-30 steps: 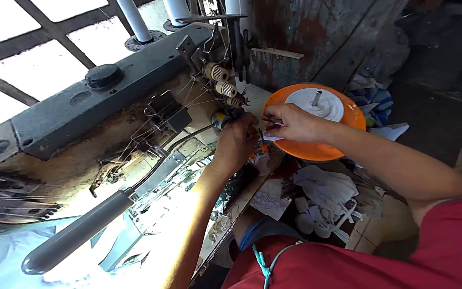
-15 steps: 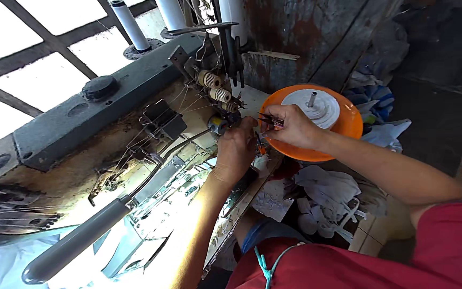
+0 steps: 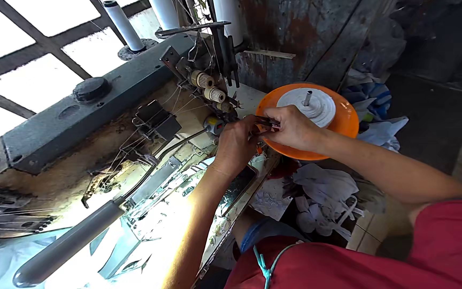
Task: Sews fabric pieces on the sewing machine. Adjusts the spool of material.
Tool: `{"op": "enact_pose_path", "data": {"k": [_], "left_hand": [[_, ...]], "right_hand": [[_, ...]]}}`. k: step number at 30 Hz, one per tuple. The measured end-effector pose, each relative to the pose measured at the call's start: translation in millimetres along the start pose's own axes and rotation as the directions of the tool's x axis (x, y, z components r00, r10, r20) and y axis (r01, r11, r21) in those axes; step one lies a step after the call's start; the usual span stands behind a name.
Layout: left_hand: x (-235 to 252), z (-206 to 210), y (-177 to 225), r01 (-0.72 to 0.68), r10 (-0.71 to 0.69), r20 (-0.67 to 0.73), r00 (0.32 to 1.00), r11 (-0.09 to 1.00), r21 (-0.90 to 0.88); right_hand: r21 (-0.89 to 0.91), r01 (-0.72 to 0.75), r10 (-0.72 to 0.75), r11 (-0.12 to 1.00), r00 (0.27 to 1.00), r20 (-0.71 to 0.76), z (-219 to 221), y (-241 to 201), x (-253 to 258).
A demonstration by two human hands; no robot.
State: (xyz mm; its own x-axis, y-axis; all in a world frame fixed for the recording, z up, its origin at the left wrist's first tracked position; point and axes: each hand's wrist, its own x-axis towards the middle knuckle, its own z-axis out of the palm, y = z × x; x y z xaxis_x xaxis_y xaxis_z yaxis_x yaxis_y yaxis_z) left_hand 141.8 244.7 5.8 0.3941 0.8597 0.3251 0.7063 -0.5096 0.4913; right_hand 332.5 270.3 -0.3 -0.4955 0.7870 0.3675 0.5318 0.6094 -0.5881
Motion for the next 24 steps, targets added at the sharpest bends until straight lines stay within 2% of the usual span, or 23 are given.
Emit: {"op": "enact_pose_path", "data": {"k": [3, 6, 9, 11, 14, 18, 21, 24], "left_hand": [[1, -1, 2, 0.004, -0.004, -0.005, 1.000, 1.000, 0.005], [1, 1, 5, -0.016, 0.017, -0.028, 0.999, 0.999, 0.043], [2, 4, 10, -0.038, 0.047, -0.064, 0.997, 0.989, 0.144], [3, 8, 10, -0.098, 0.117, -0.084, 0.990, 0.975, 0.202], [5, 13, 9, -0.175, 0.199, -0.054, 0.978, 0.940, 0.293], [9, 16, 8, -0.283, 0.299, 0.028, 0.954, 0.861, 0.422], [11, 18, 10, -0.328, 0.312, 0.109, 0.944, 0.850, 0.412], [12, 21, 17, -0.339, 0.300, 0.164, 0.940, 0.884, 0.321]], "right_hand": [[-0.167, -0.019, 0.027, 0.986, 0.999, 0.047, -5, -3, -3], [-0.260, -0.009, 0.035, 0.966, 0.995, 0.095, -11, -4, -11], [-0.269, 0.026, -0.007, 0.963, 0.997, 0.072, -18, -4, -27], [-0.253, 0.025, -0.012, 0.967, 0.998, 0.055, -27, -3, -39], [-0.215, 0.045, -0.045, 0.976, 0.999, 0.006, -35, 12, -56], [-0.185, 0.102, -0.129, 0.977, 0.982, -0.141, -36, 29, -75], [-0.165, 0.027, -0.068, 0.986, 0.967, -0.247, -43, 33, -87], [-0.108, -0.048, 0.011, 0.993, 0.947, -0.322, -55, 44, -100]]}}
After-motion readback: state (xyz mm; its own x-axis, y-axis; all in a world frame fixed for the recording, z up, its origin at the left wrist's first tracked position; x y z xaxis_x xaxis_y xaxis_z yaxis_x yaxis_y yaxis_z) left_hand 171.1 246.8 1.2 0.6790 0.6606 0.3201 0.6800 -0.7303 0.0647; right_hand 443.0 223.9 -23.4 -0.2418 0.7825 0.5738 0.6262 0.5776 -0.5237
